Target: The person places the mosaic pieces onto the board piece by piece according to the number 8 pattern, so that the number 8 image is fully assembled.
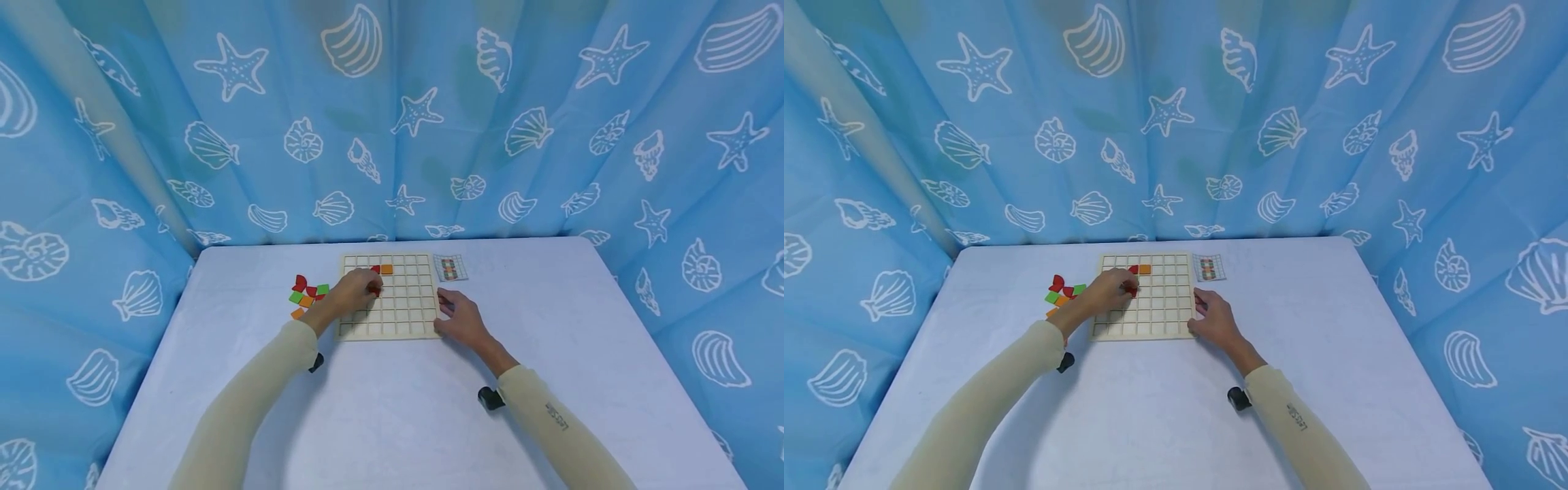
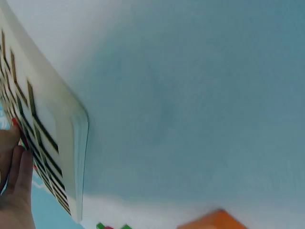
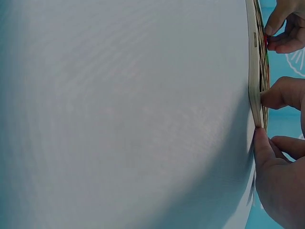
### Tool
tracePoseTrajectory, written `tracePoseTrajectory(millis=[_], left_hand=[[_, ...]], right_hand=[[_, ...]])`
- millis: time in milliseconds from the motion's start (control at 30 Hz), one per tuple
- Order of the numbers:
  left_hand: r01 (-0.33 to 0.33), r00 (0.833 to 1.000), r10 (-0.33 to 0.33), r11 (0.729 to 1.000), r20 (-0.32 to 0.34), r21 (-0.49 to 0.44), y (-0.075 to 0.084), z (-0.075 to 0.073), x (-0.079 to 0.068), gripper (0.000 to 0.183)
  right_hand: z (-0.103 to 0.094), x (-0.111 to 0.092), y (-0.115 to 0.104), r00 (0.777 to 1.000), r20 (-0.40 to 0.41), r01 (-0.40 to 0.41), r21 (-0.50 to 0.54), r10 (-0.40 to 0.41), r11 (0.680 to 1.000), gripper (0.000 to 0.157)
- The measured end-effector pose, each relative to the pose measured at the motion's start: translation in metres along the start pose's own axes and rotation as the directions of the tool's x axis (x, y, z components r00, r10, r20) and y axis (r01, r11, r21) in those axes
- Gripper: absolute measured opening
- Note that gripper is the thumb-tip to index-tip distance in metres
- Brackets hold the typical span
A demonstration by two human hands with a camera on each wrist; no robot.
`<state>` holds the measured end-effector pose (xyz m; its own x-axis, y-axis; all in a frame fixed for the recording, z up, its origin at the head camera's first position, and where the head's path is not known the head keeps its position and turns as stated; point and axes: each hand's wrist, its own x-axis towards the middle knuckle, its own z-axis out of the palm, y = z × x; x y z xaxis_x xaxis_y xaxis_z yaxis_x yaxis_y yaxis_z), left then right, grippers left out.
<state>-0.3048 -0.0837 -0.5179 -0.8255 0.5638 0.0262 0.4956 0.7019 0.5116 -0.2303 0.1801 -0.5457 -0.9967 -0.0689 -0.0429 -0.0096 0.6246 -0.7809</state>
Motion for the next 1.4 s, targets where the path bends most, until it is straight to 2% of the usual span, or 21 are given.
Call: tracePoseTrajectory(millis=[133, 300, 400, 500, 600, 633, 700, 800, 900, 967, 1167, 1400], left_hand=[[0.025, 0.999, -0.025, 1.0, -0.02, 0.007, 0.0, 0.003, 0.002, 0.017], [0.023, 0.999, -0.022, 1.0, -0.045, 0.018, 0.001, 0.004, 0.002, 0.017], [0.006, 1.0, -0.005, 0.999, -0.026, 0.033, 0.0, 0.0, -0.002, 0.017], [0.003, 1.0, -0.003, 0.999, 0.003, 0.049, -0.007, -0.009, -0.013, 0.018], [0.052, 0.999, -0.052, 0.998, 0.015, 0.038, -0.019, -0.023, -0.025, 0.022], [0.092, 0.996, -0.093, 0.995, 0.013, 0.029, -0.025, -0.027, -0.03, 0.023], [0.169, 0.986, -0.17, 0.985, 0.005, 0.015, -0.036, -0.036, -0.041, 0.026], [0.273, 0.962, -0.273, 0.962, -0.009, -0.008, -0.055, -0.048, -0.058, 0.028], [0.33, 0.944, -0.33, 0.944, -0.022, -0.017, -0.071, -0.058, -0.076, 0.031], [0.347, 0.937, -0.347, 0.938, -0.03, -0.01, -0.078, -0.064, -0.087, 0.032], [0.345, 0.939, -0.344, 0.938, -0.033, 0.046, -0.087, -0.067, -0.108, 0.035], [0.256, 0.967, -0.255, 0.963, -0.027, 0.085, -0.085, -0.064, -0.108, 0.034]], right_hand=[[0.001, 0.001, 0.001, 1.0, 0.007, 0.0, -0.008, 0.0, 1.0, 0.074], [0.0, 0.0, 0.002, 1.0, -0.003, 0.005, -0.006, -0.005, 1.0, 0.074], [0.0, -0.002, 0.003, 1.0, 0.001, 0.009, -0.012, -0.009, 1.0, 0.073], [0.001, -0.002, 0.003, 1.0, 0.009, 0.006, -0.027, -0.006, 1.0, 0.073], [0.002, -0.002, 0.004, 1.0, 0.006, 0.005, -0.029, -0.005, 1.0, 0.073], [0.003, -0.002, 0.004, 1.0, 0.004, 0.006, -0.021, -0.006, 1.0, 0.073], [0.002, -0.001, 0.005, 1.0, 0.007, 0.012, -0.01, -0.012, 1.0, 0.073], [0.002, -0.001, 0.004, 1.0, 0.013, 0.015, -0.005, -0.015, 1.0, 0.073], [0.0, 0.0, 0.005, 1.0, 0.016, 0.011, -0.02, -0.01, 1.0, 0.073], [0.0, 0.001, 0.006, 1.0, 0.017, 0.01, -0.022, -0.009, 1.0, 0.073], [0.0, 0.0, 0.005, 1.0, 0.018, 0.005, -0.01, -0.005, 1.0, 0.073], [0.001, 0.001, 0.003, 1.0, 0.018, 0.014, -0.007, -0.014, 1.0, 0.072]])
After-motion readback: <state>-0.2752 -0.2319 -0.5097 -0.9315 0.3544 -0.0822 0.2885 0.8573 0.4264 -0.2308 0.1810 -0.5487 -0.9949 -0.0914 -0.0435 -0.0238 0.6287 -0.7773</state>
